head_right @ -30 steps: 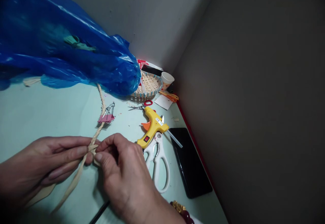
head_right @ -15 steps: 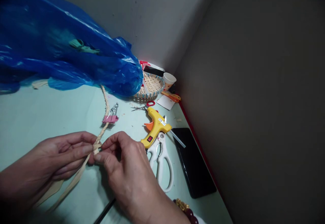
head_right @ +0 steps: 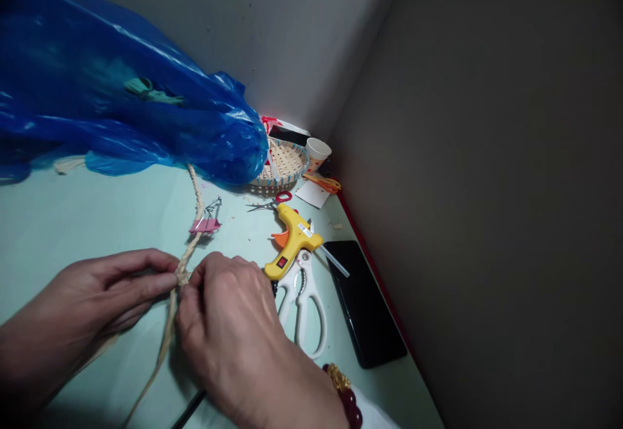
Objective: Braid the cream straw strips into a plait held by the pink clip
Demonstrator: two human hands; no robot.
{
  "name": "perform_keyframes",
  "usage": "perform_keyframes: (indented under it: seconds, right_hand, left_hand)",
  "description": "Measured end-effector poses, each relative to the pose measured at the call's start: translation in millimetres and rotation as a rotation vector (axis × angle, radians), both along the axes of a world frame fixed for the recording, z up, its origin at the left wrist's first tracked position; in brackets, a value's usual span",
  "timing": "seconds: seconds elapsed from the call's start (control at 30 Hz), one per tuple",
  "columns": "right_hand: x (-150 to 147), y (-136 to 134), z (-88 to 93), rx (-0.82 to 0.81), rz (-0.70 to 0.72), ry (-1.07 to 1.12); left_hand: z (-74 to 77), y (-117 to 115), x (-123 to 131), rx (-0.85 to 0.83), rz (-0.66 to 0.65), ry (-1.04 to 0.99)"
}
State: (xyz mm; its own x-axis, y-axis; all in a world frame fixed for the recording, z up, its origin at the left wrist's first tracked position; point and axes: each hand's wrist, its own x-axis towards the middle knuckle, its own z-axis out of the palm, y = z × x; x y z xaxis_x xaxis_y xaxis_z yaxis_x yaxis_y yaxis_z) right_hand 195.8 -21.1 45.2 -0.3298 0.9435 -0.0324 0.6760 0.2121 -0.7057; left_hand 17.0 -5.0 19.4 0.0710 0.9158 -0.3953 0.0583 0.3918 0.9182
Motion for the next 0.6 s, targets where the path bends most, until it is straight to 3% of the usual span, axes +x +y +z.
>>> perform_keyframes:
  seconds: [0.17, 0.43, 0.6]
  right_hand:
    - [-2.4, -0.8, -1.6, 0.009, -0.015, -0.094]
    - [-13.9, -9.5, -5.9, 0.153, -0.051, -0.116]
    - [-17.7, -12.2, -12.7, 0.326, 0.032, -0.138]
  left_hand:
    - [5.4, -2.7, 0.5, 0.113, -0.042, 0.081]
    - [9.0, -9.9, 8.6, 0.209, -0.111, 0.176]
    - [8.6, -8.5, 8.8, 0.129, -0.067, 0.07]
